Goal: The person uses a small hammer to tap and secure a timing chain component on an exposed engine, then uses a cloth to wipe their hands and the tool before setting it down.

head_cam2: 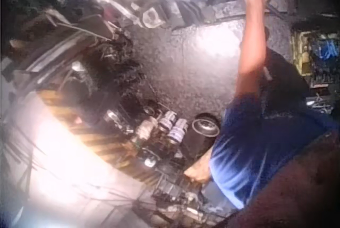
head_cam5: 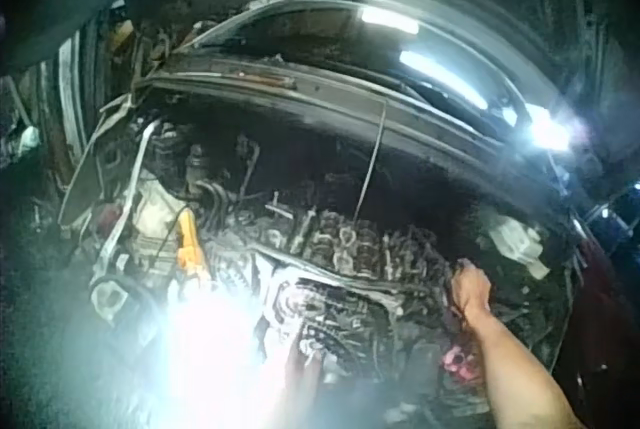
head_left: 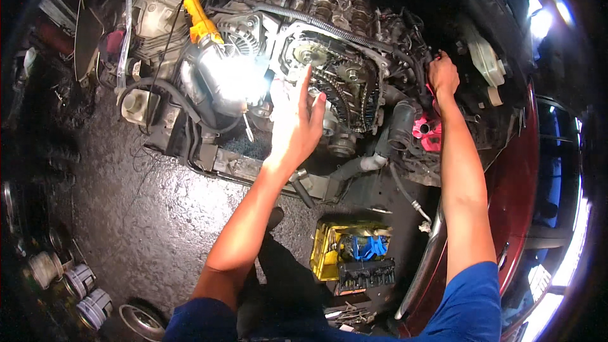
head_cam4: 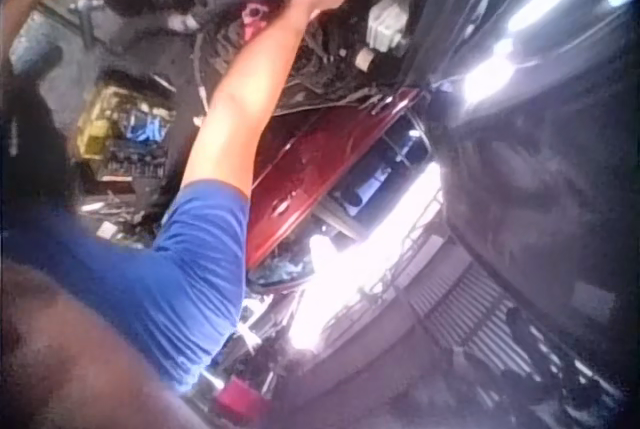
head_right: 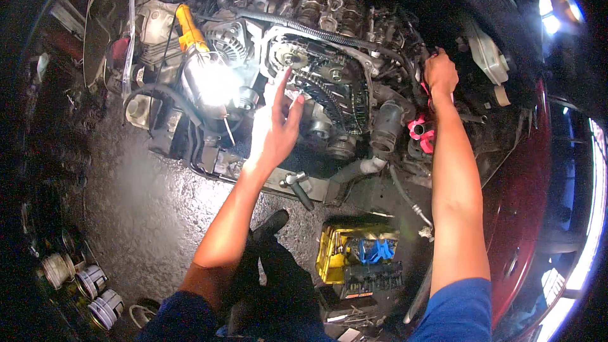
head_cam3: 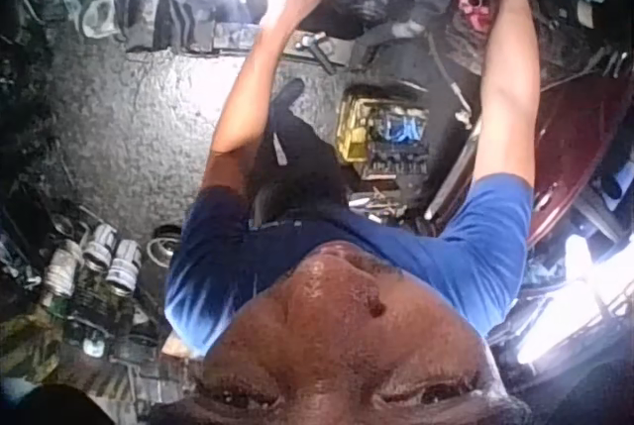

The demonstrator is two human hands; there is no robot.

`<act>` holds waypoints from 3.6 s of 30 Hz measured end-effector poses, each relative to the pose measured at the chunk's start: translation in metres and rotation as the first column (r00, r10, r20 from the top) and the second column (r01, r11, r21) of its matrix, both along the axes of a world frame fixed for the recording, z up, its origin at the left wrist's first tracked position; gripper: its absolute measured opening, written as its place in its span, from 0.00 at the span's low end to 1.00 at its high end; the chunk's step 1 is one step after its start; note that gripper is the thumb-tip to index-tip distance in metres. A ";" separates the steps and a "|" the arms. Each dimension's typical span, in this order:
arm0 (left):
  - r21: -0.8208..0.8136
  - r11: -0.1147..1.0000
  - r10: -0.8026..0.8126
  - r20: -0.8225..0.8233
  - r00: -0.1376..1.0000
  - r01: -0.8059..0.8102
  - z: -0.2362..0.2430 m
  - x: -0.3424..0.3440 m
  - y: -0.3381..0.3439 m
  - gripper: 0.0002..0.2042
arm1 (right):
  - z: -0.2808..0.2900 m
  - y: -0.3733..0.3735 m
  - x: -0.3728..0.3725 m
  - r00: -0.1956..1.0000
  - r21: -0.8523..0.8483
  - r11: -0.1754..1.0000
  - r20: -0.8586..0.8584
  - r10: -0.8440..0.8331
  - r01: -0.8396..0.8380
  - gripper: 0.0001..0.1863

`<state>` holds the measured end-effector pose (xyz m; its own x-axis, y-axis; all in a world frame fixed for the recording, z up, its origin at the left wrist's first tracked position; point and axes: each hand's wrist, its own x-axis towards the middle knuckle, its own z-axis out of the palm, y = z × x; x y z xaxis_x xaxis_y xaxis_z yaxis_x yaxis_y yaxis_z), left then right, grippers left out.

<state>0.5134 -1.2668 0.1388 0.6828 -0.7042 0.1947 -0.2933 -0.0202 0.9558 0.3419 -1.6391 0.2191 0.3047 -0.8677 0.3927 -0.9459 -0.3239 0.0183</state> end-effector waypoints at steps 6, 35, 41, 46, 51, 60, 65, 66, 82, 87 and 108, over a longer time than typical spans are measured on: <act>-0.134 0.976 0.204 0.298 0.933 -0.171 -0.018 -0.006 -0.026 0.34 | -0.007 0.003 -0.001 1.000 -0.062 0.998 0.004 0.015 -0.015 0.23; -0.162 0.984 0.082 0.034 0.996 -0.076 -0.019 0.001 -0.041 0.40 | -0.008 0.006 0.002 0.998 -0.128 0.990 -0.050 0.050 -0.056 0.24; -0.112 0.987 0.123 0.089 0.988 -0.113 -0.012 0.000 -0.039 0.39 | -0.009 0.002 -0.001 0.999 -0.093 0.996 -0.031 0.011 -0.013 0.24; -0.152 0.981 0.133 0.053 0.990 -0.124 -0.010 -0.002 -0.042 0.38 | -0.010 -0.001 -0.002 0.999 -0.098 0.995 -0.036 0.025 -0.028 0.24; -0.222 0.967 0.127 -0.007 0.992 -0.125 -0.014 -0.001 -0.043 0.37 | -0.011 0.003 0.000 1.000 -0.107 0.994 -0.017 0.022 -0.023 0.24; -0.119 0.990 0.059 -0.122 0.991 -0.073 -0.010 -0.002 -0.040 0.36 | -0.009 0.004 -0.001 0.999 -0.099 0.995 -0.026 0.026 -0.028 0.24; -0.216 0.969 0.111 -0.056 0.992 -0.121 -0.018 0.001 -0.042 0.34 | -0.006 0.010 0.005 1.000 -0.074 0.997 -0.029 0.009 -0.011 0.25; -0.228 0.966 0.118 -0.046 0.992 -0.125 -0.018 0.001 -0.043 0.34 | -0.005 0.011 0.004 0.999 -0.068 0.998 -0.033 0.011 -0.014 0.25; -0.276 0.945 0.224 0.164 0.961 -0.174 -0.017 0.006 -0.047 0.36 | -0.010 0.001 -0.001 0.999 -0.104 0.994 -0.045 0.010 -0.015 0.24; -0.105 0.979 0.200 0.292 0.935 -0.177 -0.022 0.008 -0.042 0.37 | -0.008 0.004 0.001 0.999 -0.089 0.996 -0.035 0.010 -0.013 0.25; -0.130 0.980 0.173 0.189 0.967 -0.150 -0.020 0.003 -0.042 0.37 | -0.009 0.003 0.001 1.000 -0.092 0.996 -0.023 0.009 -0.011 0.25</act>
<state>0.5161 -1.3087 0.1190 0.7251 -0.5531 0.4102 -0.4790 0.0227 0.8775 0.3424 -1.6361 0.2100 0.3227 -0.8252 0.4636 -0.9417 -0.3292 0.0695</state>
